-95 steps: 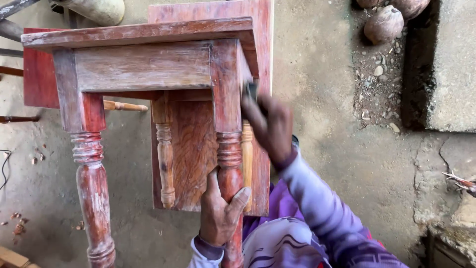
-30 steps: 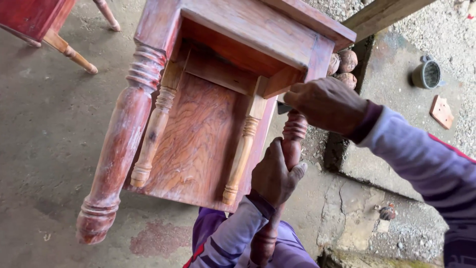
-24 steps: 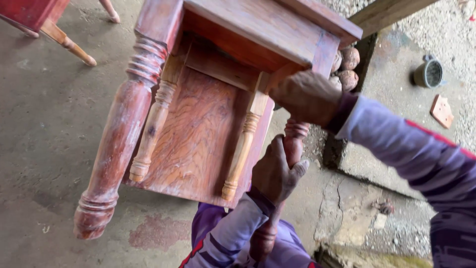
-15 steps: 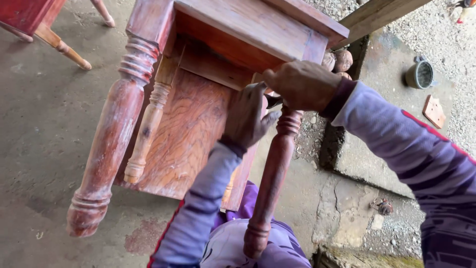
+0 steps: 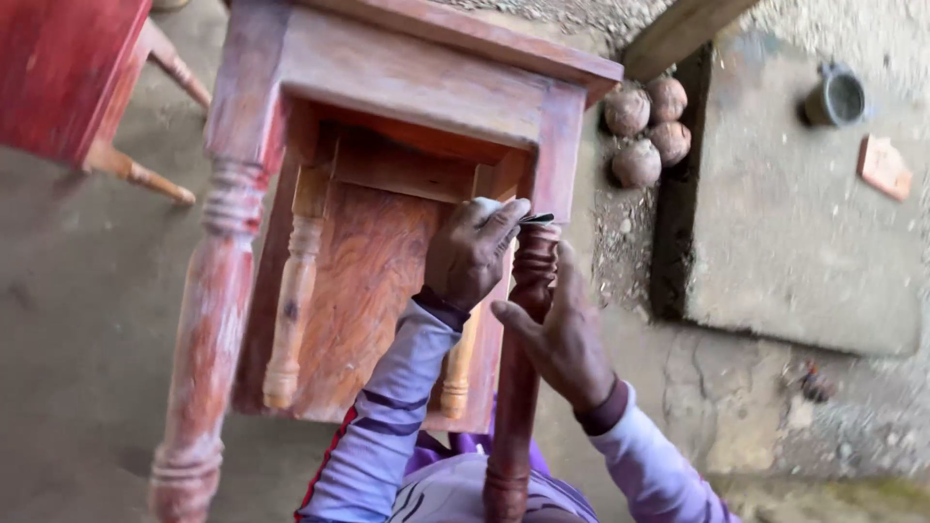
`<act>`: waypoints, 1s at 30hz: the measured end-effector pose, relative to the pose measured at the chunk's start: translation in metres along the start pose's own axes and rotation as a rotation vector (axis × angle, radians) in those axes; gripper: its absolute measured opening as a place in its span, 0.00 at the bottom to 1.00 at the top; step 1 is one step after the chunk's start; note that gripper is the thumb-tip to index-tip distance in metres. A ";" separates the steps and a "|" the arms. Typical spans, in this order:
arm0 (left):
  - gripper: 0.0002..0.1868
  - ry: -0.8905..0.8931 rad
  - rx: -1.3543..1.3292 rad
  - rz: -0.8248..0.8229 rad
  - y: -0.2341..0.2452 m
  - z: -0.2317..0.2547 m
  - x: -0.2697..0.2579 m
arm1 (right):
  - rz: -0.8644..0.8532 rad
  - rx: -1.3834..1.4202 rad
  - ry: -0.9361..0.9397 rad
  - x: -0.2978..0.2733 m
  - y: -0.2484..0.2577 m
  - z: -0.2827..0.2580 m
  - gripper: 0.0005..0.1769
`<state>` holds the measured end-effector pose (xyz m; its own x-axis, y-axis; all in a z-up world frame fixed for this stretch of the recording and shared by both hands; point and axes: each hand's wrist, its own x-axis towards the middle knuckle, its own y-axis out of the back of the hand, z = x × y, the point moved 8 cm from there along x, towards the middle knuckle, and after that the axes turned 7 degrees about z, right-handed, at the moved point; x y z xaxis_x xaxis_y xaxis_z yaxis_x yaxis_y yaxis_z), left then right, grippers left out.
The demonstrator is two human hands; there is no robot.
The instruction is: The person sands the legs and frame of a wooden stool using a sanding block. They work on the turned legs and the horizontal supports, moving around the stool to reach different areas.
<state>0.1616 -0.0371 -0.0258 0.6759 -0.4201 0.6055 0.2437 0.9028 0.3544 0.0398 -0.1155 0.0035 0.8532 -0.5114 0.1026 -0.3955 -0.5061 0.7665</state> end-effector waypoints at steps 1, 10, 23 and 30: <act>0.14 -0.009 -0.025 -0.040 0.001 0.006 0.003 | 0.022 -0.001 -0.042 -0.002 -0.007 -0.001 0.56; 0.15 -0.099 -0.042 -0.145 0.001 0.007 0.016 | 0.108 0.055 -0.333 -0.009 -0.026 0.010 0.58; 0.21 -0.052 -0.156 -0.130 -0.002 -0.006 0.009 | 0.080 0.027 -0.442 -0.011 -0.025 0.014 0.57; 0.25 -0.070 -0.160 -0.152 -0.002 -0.003 0.008 | 0.102 0.054 -0.405 -0.009 -0.023 0.012 0.57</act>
<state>0.1687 -0.0420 -0.0235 0.5742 -0.5526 0.6041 0.4499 0.8294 0.3311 0.0369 -0.1075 -0.0227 0.6104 -0.7870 -0.0896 -0.4977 -0.4691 0.7295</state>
